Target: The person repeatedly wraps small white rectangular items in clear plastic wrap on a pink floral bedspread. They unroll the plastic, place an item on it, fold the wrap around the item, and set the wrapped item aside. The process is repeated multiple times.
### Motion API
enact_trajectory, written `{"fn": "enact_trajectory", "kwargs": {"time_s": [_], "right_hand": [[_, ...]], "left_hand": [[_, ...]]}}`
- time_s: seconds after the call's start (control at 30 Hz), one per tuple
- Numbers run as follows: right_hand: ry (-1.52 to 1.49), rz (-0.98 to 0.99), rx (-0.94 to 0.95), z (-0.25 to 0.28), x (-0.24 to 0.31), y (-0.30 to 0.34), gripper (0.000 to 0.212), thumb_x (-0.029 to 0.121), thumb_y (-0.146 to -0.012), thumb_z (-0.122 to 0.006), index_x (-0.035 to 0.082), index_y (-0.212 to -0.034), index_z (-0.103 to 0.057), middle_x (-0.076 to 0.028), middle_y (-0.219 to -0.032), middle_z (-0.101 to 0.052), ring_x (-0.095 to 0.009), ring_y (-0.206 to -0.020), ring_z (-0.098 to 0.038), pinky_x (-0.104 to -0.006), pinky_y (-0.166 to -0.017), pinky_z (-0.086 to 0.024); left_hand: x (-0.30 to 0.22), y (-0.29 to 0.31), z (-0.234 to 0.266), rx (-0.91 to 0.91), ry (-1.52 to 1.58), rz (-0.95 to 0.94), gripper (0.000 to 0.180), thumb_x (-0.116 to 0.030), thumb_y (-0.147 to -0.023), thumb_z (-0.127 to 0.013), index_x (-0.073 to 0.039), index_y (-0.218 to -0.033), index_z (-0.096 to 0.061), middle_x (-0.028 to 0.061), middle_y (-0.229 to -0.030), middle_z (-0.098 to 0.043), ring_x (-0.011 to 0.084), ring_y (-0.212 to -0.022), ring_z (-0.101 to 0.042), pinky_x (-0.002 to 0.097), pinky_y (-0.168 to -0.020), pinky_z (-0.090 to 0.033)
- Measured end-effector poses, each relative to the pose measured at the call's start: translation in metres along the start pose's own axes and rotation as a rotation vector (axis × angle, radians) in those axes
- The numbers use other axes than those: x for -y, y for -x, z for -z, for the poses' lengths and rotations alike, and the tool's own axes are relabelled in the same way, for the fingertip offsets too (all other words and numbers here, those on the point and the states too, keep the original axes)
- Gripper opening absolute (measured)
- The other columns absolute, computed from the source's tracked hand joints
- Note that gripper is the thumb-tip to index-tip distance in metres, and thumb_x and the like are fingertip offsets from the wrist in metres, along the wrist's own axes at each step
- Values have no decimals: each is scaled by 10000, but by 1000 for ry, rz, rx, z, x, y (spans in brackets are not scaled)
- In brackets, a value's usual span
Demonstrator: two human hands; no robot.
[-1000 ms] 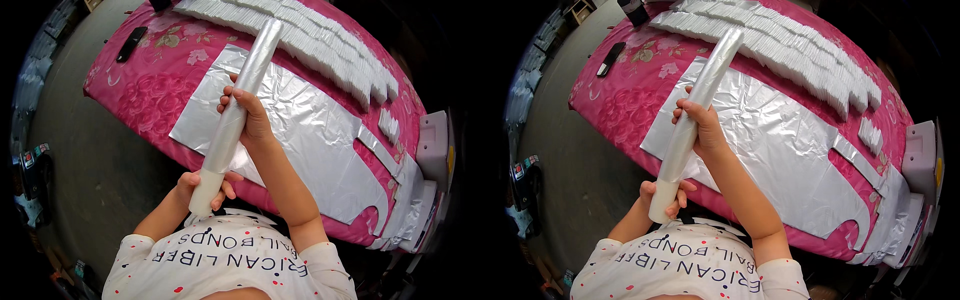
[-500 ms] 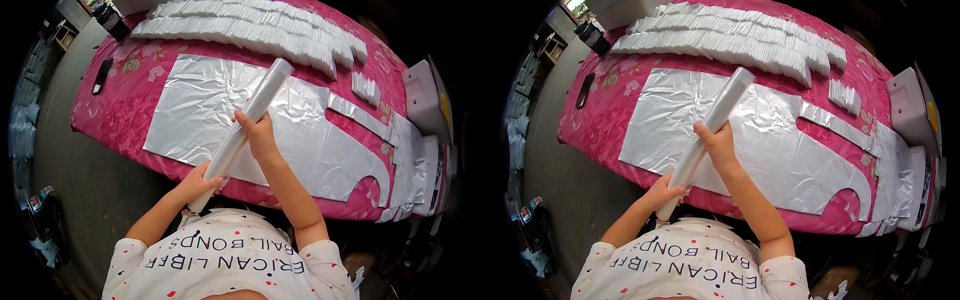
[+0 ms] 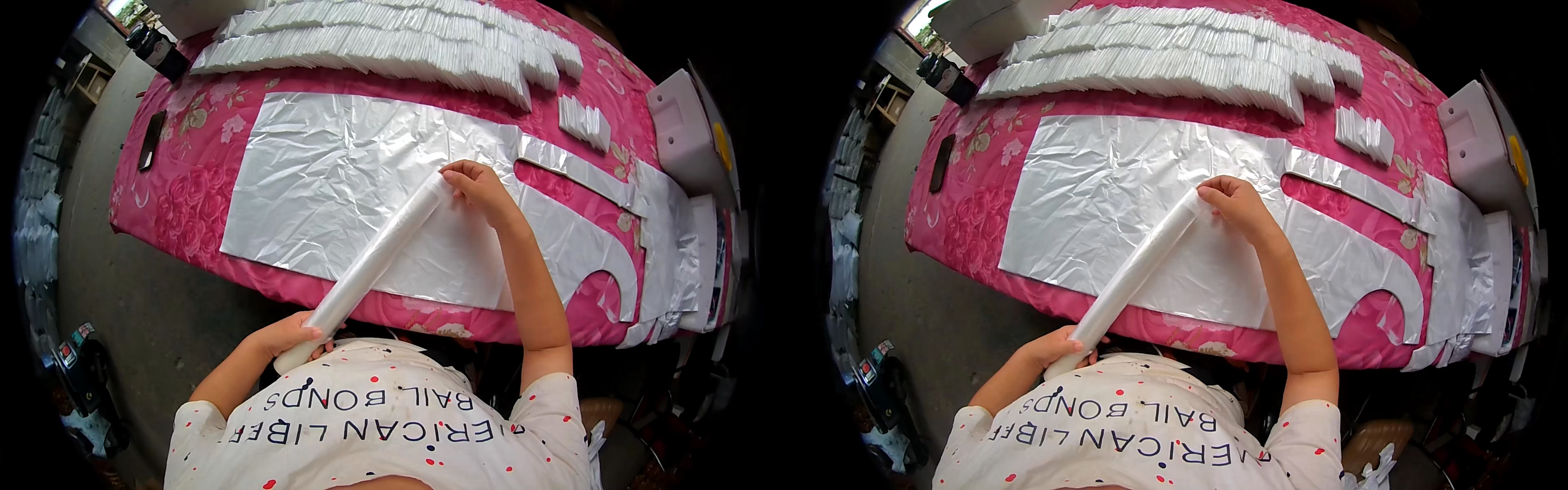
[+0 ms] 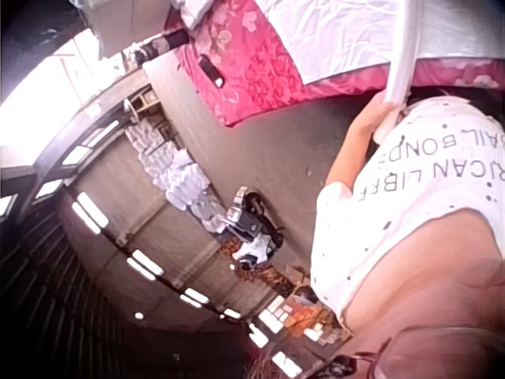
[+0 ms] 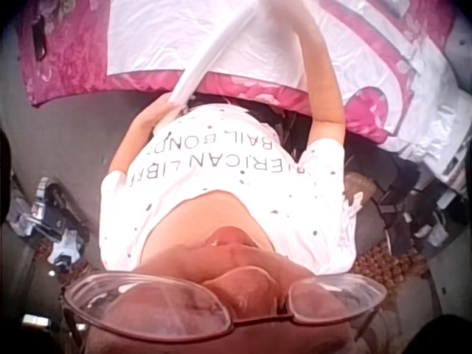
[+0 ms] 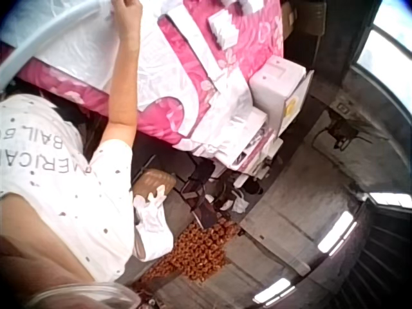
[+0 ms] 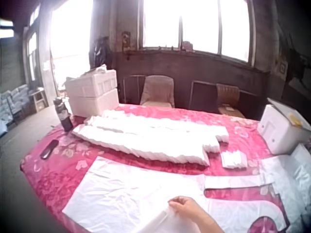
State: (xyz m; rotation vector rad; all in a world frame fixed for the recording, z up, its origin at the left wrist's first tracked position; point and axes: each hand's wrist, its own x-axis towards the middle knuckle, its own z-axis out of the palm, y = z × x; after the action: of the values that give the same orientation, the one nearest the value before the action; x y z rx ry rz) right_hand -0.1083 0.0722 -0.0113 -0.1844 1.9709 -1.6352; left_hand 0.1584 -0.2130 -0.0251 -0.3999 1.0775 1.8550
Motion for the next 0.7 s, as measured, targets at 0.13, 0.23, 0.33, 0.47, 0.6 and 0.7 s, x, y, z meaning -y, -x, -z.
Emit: {"fn": "enact_trajectory", "kwargs": {"time_s": [0.13,0.23,0.33,0.47,0.6,0.7], "right_hand": [[17,-60,176,3,3,-2,207,227,-826,-638,34,-898,-629,27,-740,-573,-49,-610,-482,-194,-565,-393],[26,-64,193,4,0,-3,166,190,-830,-635,26,-853,-619,23,-712,-568,-53,-605,-482,-193,-560,-398],[47,-22,54,6,0,-4,146,177,-853,-616,33,-831,-603,35,-670,-532,-40,-579,-455,-186,-529,-365],[94,41,-214,61,-10,-15,143,162,-861,-596,20,-853,-614,35,-682,-535,-35,-583,-450,-191,-519,-372],[206,73,-458,127,-20,-10,156,166,-871,-581,13,-863,-610,41,-663,-516,-32,-563,-430,-190,-492,-354],[239,77,-490,155,-29,-8,160,169,-877,-573,12,-884,-604,37,-661,-513,-29,-562,-430,-183,-489,-349]], "left_hand": [[-4,1,0,10,-10,6,723,-421,-716,-707,8,-1232,-435,72,-839,-596,97,-620,-549,238,-593,-468],[-5,1,3,11,-5,22,721,-408,-699,-724,8,-1219,-449,74,-857,-602,95,-625,-554,233,-594,-467],[-6,4,6,25,34,66,731,-390,-657,-768,11,-1196,-478,77,-892,-614,99,-665,-574,228,-621,-473],[12,25,31,67,57,125,680,-337,-653,-766,18,-1163,-491,76,-880,-604,112,-657,-568,253,-633,-482],[47,55,80,128,-91,199,478,-158,-711,-726,10,-1115,-533,77,-915,-632,135,-775,-607,258,-718,-490],[39,74,96,133,-228,308,431,-95,-726,-709,2,-1112,-544,74,-946,-643,137,-866,-610,264,-783,-483]]}}
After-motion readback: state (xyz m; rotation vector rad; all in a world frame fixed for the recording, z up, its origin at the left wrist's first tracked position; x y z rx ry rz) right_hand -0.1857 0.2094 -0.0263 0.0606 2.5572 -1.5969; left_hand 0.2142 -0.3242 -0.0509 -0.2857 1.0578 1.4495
